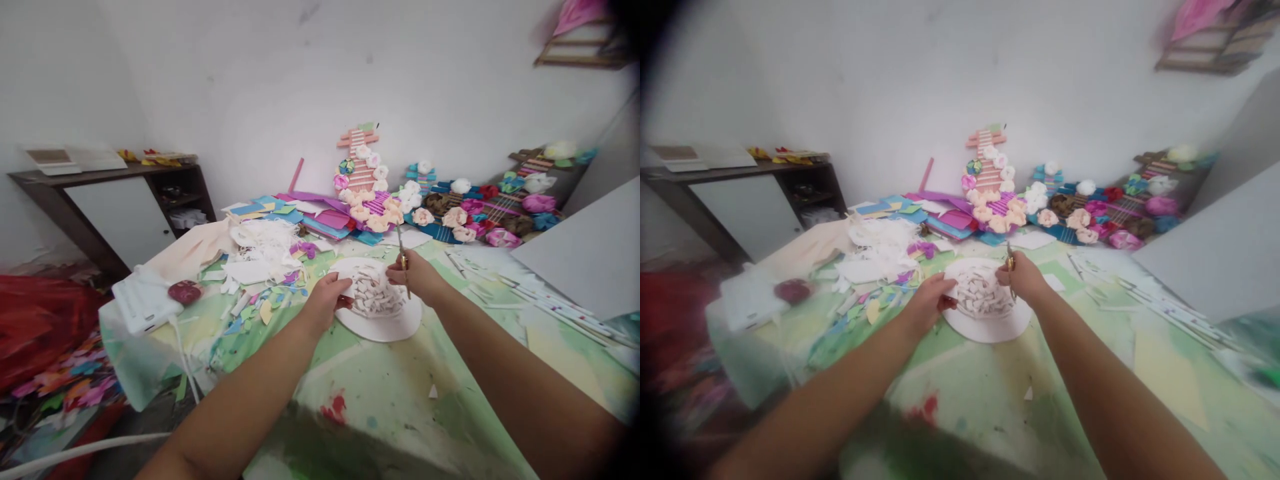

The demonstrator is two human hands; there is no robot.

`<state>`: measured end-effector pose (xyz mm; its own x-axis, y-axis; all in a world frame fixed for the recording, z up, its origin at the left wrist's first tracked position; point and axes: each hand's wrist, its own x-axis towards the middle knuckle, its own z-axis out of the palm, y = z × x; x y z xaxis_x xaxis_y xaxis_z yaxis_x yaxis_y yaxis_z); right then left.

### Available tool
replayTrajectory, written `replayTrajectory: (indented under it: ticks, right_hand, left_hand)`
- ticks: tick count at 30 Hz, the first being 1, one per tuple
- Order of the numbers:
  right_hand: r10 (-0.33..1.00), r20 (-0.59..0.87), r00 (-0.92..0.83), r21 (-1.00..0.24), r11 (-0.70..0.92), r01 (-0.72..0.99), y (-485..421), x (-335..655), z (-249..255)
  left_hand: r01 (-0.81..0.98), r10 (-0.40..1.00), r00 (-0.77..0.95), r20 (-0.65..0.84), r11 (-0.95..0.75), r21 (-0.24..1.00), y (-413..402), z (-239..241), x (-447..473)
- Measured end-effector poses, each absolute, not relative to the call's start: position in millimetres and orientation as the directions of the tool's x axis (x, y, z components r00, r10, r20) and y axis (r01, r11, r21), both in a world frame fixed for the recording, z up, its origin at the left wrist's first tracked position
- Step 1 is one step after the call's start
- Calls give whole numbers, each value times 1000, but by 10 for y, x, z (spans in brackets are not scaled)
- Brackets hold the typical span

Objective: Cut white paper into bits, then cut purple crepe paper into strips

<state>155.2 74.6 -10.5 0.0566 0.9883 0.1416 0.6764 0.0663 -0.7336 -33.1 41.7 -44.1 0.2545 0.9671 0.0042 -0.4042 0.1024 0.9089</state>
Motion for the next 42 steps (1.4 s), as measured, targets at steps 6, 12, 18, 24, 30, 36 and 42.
replayTrajectory:
  ticks: [6, 12, 18, 24, 30, 36, 42]
  right_hand:
    - [991, 118, 60, -583, 20, 812, 847, 1535, -159]
    - [990, 136, 25, -414, 34, 910, 869, 1485, -76]
    - [988, 153, 29, -351, 28, 936, 696, 1503, 26]
    - [986, 169, -12, -408, 81, 909, 97, 1513, 12]
    - [990, 138, -38, -317, 81, 945, -308, 1439, -73]
    - [994, 101, -34, -345, 67, 936, -313, 1427, -162]
    - [993, 91, -69, -384, 99, 918, -314, 1383, -220]
  left_hand:
    - [-338, 963, 267, 22, 72, 939, 418, -450, -310]
    - [-304, 959, 284, 15, 76, 950, 418, -442, -306]
    - [-272, 949, 317, -1, 92, 958, 403, -414, -319]
    - [-215, 933, 360, 16, 66, 974, 337, -377, -265]
    - [-233, 954, 291, 68, 2, 972, 294, -345, -248]
    - [-188, 962, 262, 76, -26, 982, 272, -333, -270]
    - [-28, 938, 331, 103, -99, 995, 242, -363, -210]
